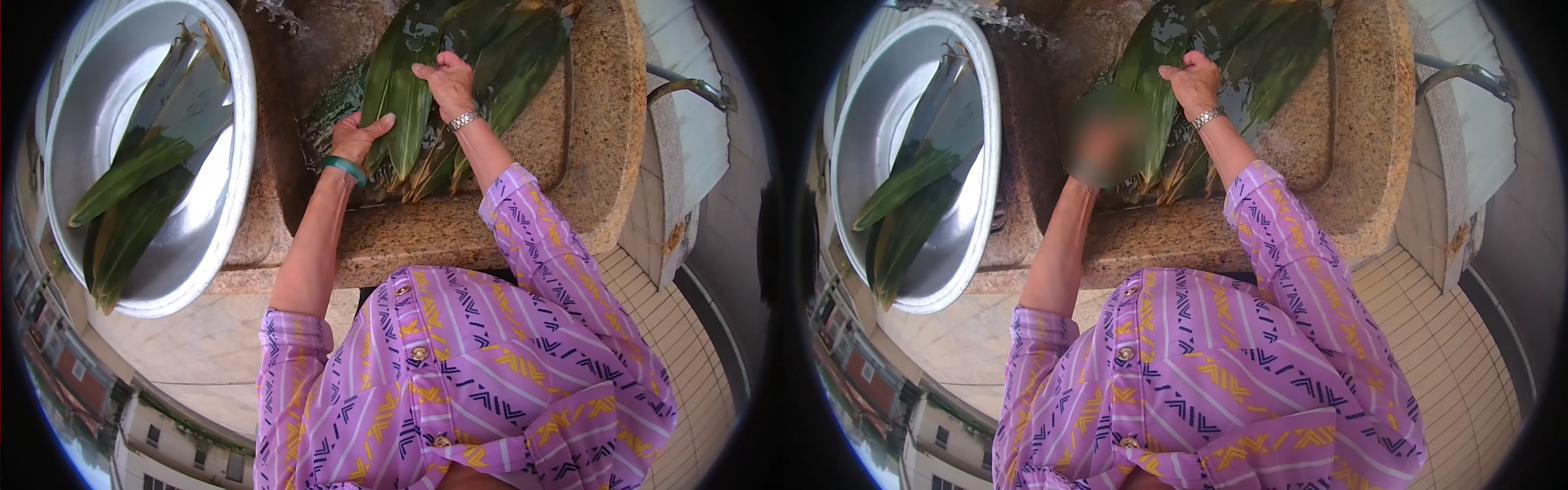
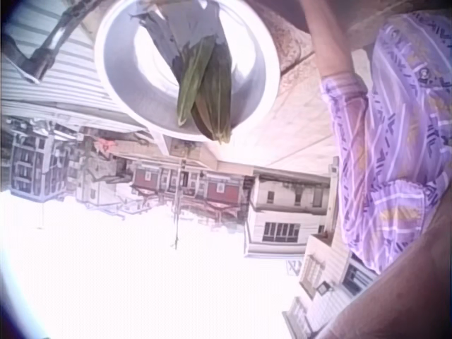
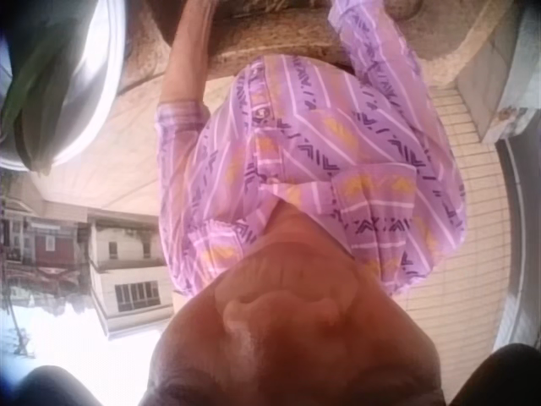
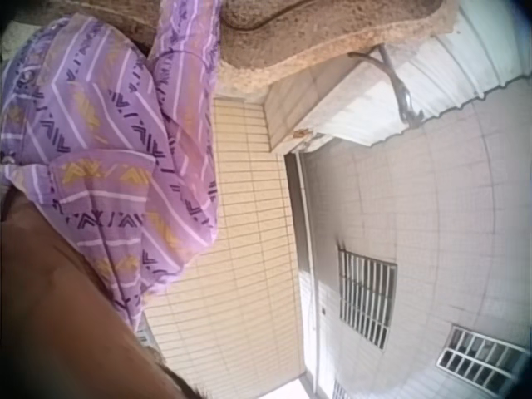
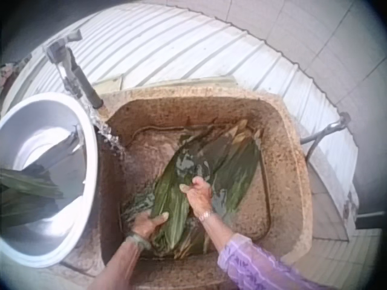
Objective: The person cleans a stack of bamboo leaves by hand in a basin and a sink. They first gather the leaves in a metal basin, then move them to a sink to rinse and wipe each leaf individually under running water before placing the cleaned leaves back into the basin.
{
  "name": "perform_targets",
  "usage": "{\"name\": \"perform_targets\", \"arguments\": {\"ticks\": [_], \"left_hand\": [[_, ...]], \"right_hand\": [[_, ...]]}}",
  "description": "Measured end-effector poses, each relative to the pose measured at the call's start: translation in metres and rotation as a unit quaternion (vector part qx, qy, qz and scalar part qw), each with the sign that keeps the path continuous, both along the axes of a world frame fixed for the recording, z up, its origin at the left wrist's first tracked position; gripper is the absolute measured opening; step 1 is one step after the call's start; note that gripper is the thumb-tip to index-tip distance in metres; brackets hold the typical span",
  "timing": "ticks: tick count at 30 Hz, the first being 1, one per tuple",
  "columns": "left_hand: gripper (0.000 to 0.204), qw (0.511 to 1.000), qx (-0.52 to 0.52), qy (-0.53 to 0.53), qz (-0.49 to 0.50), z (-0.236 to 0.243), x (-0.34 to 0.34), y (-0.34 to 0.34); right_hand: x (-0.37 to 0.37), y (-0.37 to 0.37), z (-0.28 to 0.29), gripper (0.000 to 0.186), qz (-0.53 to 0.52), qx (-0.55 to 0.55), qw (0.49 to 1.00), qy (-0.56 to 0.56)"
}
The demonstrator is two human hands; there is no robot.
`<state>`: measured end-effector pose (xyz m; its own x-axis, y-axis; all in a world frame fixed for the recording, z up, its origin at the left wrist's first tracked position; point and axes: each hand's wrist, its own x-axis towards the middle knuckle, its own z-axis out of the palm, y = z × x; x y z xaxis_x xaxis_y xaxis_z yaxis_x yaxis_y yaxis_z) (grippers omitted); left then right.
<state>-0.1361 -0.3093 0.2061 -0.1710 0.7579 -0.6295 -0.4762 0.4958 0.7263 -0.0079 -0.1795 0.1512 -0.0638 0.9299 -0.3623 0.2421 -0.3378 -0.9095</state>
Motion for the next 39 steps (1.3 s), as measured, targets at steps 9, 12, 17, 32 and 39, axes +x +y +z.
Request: {"name": "perform_targets", "arguments": {"ticks": [9,12,17,32,39], "left_hand": [[0.012,0.996,-0.065,0.029,0.051,-0.022,-0.013,-0.012],[0.026,0.992,-0.124,-0.006,0.011,-0.006,-0.009,-0.008],[0.015,0.993,-0.003,-0.117,0.032,-0.02,-0.011,-0.012],[0.013,0.998,0.021,0.066,0.003,0.009,0.01,-0.01],[0.013,0.995,0.019,0.014,0.102,0.004,0.013,-0.001]], "right_hand": [[0.058,0.025,-0.006,0.03,-0.111,-0.067,0.988,-0.087],[0.052,0.016,-0.005,0.033,-0.112,-0.069,0.99,0.047],[0.043,0.019,0.005,0.026,-0.099,-0.133,0.977,0.13],[-0.022,-0.024,0.021,0.026,-0.042,-0.059,0.989,0.127],[0.022,-0.008,0.021,0.027,0.053,-0.212,0.963,0.16]]}}
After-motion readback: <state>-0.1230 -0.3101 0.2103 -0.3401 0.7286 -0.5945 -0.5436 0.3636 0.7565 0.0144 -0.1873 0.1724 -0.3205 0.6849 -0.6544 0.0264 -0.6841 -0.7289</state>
